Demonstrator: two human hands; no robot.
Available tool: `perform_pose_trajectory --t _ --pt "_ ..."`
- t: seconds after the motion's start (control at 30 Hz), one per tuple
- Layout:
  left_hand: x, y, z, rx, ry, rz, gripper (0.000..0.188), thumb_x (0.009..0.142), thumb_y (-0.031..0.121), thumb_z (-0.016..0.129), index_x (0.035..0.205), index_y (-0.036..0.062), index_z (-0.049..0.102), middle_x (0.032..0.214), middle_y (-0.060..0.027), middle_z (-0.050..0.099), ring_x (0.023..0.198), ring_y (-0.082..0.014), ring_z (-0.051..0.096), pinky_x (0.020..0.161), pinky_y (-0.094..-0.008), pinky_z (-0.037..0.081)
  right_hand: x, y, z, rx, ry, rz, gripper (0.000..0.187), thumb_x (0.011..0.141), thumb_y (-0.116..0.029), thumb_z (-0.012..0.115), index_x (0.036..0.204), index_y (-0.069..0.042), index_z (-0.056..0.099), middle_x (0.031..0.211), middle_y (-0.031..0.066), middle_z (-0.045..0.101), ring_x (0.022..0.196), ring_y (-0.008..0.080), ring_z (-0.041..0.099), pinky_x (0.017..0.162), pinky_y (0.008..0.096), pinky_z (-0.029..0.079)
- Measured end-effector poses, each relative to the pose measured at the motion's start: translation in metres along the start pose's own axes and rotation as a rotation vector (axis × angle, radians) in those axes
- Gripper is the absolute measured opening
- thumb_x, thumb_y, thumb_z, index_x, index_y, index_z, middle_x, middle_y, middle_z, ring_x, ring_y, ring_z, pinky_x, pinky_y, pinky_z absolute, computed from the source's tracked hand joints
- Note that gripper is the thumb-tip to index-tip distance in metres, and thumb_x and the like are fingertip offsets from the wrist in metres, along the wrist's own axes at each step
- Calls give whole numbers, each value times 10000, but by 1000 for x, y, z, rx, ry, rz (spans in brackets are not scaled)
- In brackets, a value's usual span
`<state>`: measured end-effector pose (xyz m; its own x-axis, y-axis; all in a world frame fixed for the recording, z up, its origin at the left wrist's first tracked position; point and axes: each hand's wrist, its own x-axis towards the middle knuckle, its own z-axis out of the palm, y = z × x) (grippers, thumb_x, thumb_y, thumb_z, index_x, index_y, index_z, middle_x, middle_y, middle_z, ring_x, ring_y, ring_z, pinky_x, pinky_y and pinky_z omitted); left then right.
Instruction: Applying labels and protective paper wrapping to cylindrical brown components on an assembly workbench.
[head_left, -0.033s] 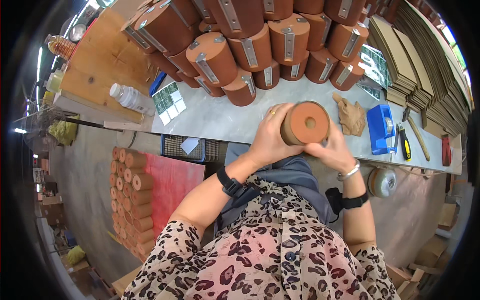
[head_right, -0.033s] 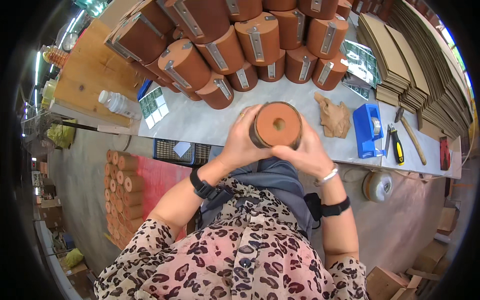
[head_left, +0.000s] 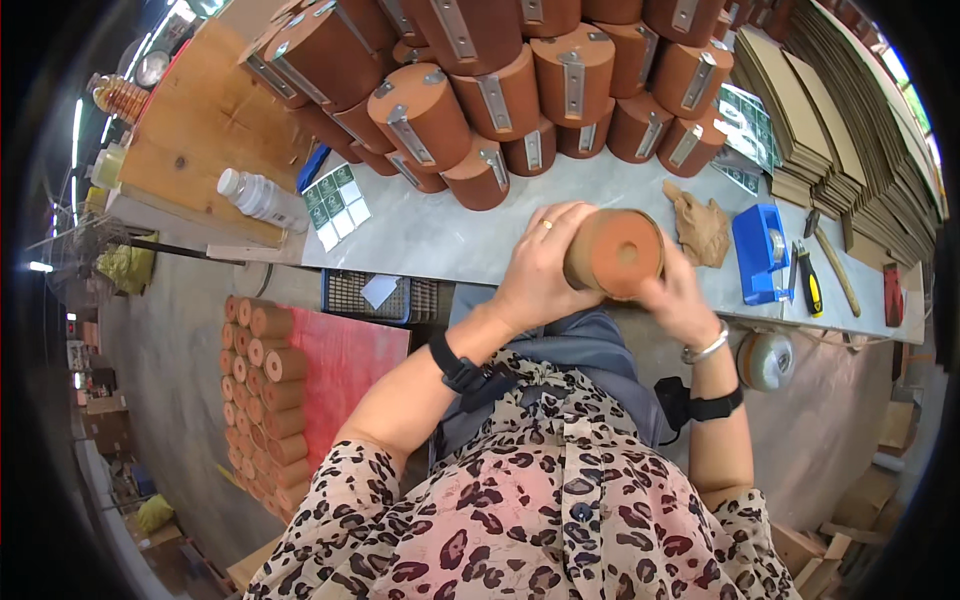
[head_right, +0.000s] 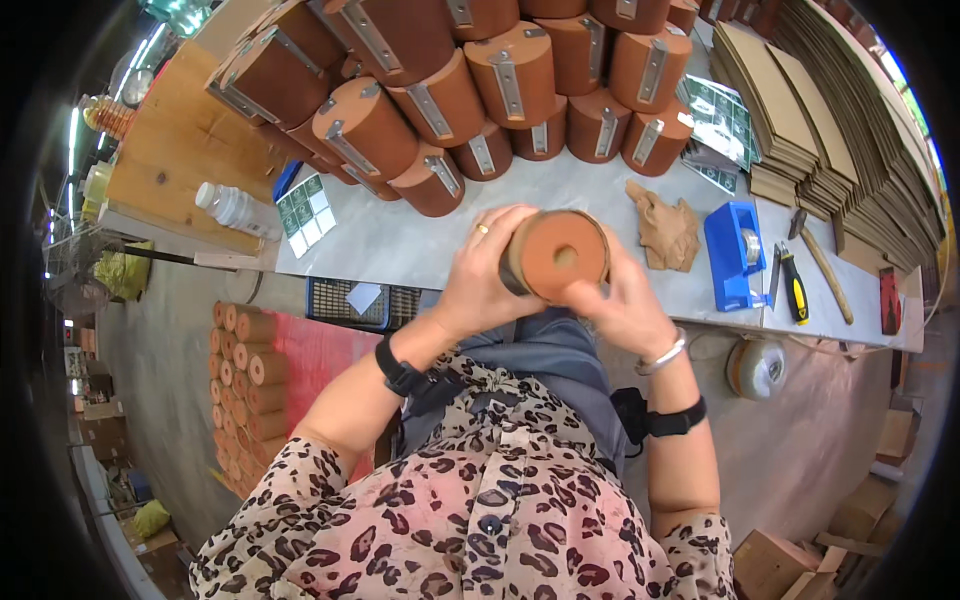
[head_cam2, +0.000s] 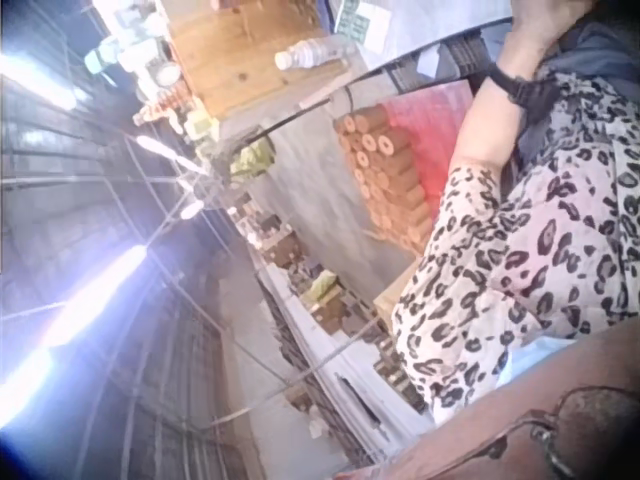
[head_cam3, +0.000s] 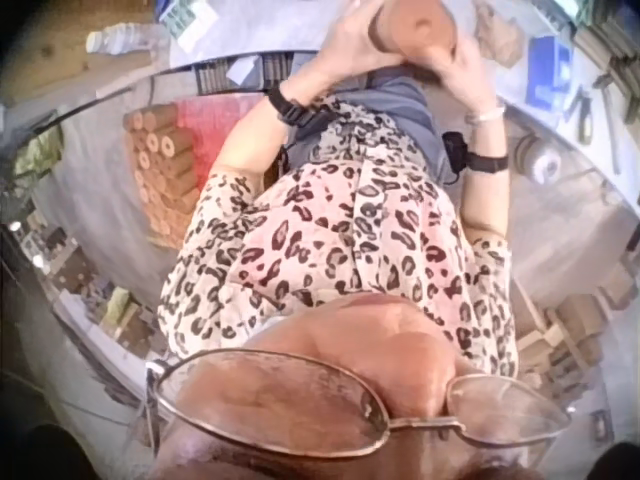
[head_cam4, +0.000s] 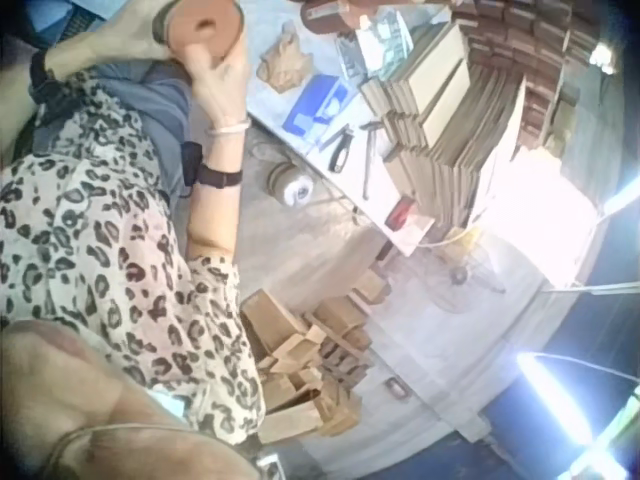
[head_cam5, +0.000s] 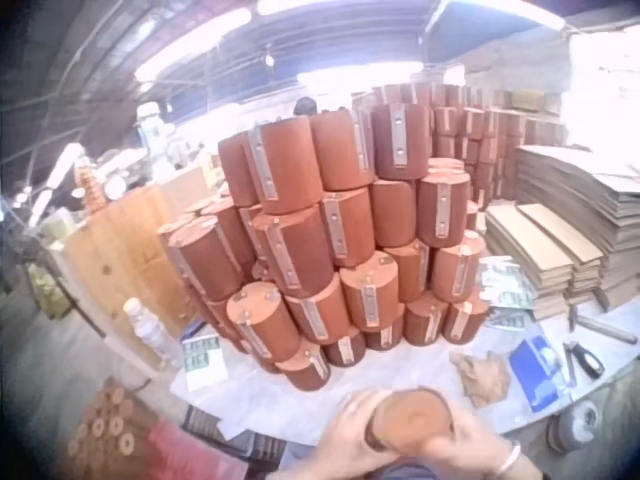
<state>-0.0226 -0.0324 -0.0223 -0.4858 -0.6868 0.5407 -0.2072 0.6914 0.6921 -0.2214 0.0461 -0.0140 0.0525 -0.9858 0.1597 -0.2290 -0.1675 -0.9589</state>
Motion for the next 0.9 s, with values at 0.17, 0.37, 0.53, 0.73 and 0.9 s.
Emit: perform_pose_trajectory --t 0.17,0.37,0.53,0.73,0.9 --pt "28 13 -21 405 -151 654 575 667 91 788 1213 72 608 1220 -74 637 1164 -295 598 967 -443 510 -16 -21 -20 440 31 232 593 1003 -404 588 1370 51 491 1213 119 608 1047 148 616 894 259 509" --pt "34 23 -26 536 -267 833 363 877 181 589 1239 174 614 1342 9 600 1278 -189 540 1107 -438 414 -30 -30 -6 282 3 144 540 1003 -310 614 1371 64 484 1177 76 606 1017 98 565 861 266 499" --pt "33 32 -17 234 -109 389 642 828 184 701 1423 84 482 1445 -145 507 1377 -298 457 1146 -481 350 -42 -28 5 340 269 44 581 972 -236 649 1421 66 436 1258 103 604 1122 136 572 951 288 486" --pt "44 76 20 -1011 -386 -755 690 872 251 754 1412 -39 437 1355 -161 547 1255 -217 538 1071 -387 433 -45 -35 4 35 499 -66 706 900 -271 726 1425 77 409 1234 268 627 1113 297 660 944 362 509" --pt "68 73 56 -1012 -463 -616 659 845 256 770 1370 -18 482 1251 -115 607 1141 -178 606 963 -340 514 -66 -34 -48 -574 683 -101 631 870 -273 756 1353 47 507 1190 200 657 1097 304 643 966 392 486"
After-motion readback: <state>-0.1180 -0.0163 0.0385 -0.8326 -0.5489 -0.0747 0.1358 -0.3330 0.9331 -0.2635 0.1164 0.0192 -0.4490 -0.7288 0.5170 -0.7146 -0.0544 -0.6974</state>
